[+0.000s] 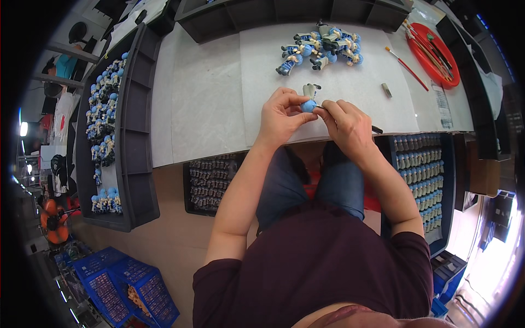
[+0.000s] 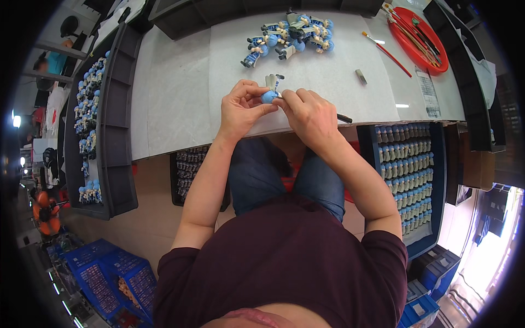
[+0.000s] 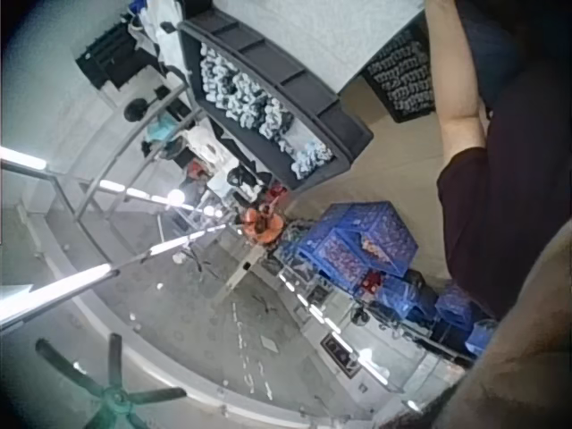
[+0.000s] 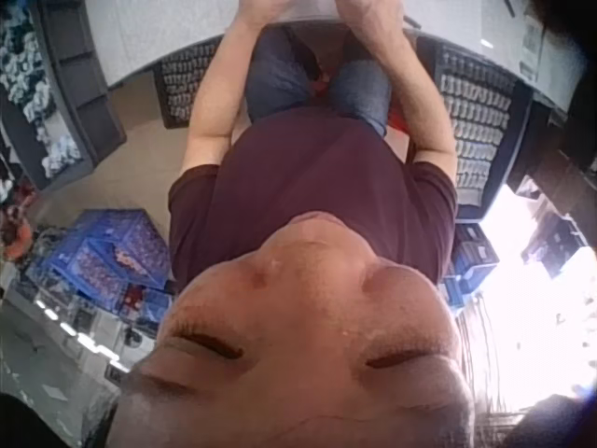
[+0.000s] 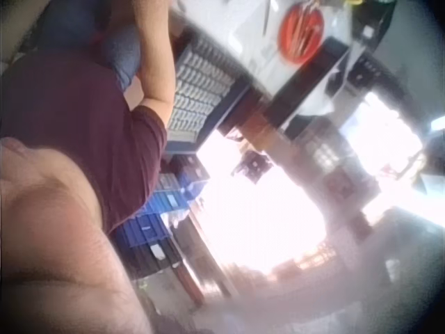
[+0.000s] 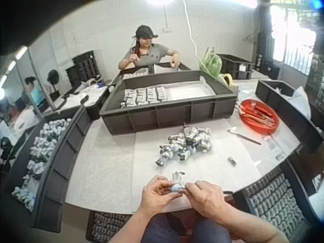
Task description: The person assembles small blue and white figurines by hand. They pick up a figurine from a tray, attach a small red piece to its head, and place the completed item into a gray bin. This process is repeated for multiple figurines.
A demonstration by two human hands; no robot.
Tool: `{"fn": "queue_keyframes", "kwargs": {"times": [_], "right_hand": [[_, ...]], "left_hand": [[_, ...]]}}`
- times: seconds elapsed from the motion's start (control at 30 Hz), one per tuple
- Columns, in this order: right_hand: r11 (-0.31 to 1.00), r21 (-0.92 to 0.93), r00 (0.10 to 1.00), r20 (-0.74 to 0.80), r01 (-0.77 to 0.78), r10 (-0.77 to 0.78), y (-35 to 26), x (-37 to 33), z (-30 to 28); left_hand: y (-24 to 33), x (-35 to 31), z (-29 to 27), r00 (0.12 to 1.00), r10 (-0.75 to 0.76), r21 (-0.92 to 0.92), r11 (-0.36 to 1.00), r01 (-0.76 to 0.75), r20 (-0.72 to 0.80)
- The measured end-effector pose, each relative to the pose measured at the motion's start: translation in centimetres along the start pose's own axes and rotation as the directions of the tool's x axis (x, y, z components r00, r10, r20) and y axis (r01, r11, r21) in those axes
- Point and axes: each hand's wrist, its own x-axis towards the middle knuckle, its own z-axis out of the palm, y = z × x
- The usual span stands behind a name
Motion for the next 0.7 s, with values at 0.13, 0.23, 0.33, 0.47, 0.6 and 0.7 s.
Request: {"fn": "queue_keyframes", "kwargs": {"times": [0.13,0.23,0.33,0.47,0.6,0.7], "right_hand": [[1.0,-0.008,1.0,0.013,0.019,-0.019,0.09,0.04,-0.02],[1.0,-0.008,0.999,0.017,0.029,-0.029,0.05,0.19,-0.15],[1.0,-0.004,1.0,0.008,0.011,-0.011,0.07,0.09,-0.19],[1.0,-0.003,1.0,0.006,0.003,-0.003,-0.05,0.03,-0.08],[1.0,-0.012,1.0,0.026,0.018,-0.017,-0.02,0.16,-0.2],[1.0,0.001,1.0,0.018,0.009,-0.009,-0.01,0.16,-0.24]], "left_hand": [[0.06,0.01,0.04,1.0,-0.011,-0.003,1.0,0.011,0.001],[-0.09,0.02,-0.05,1.0,0.0,0.01,1.0,0.0,-0.006],[0.02,0.03,0.06,1.0,0.008,-0.002,1.0,-0.008,0.0],[-0.14,0.02,-0.02,1.0,0.007,0.013,1.0,-0.007,0.003],[-0.13,0.02,-0.03,1.0,0.009,0.013,1.0,-0.009,-0.001],[-0.09,0.01,-0.01,1.0,0.01,0.006,1.0,-0.01,0.001]]}}
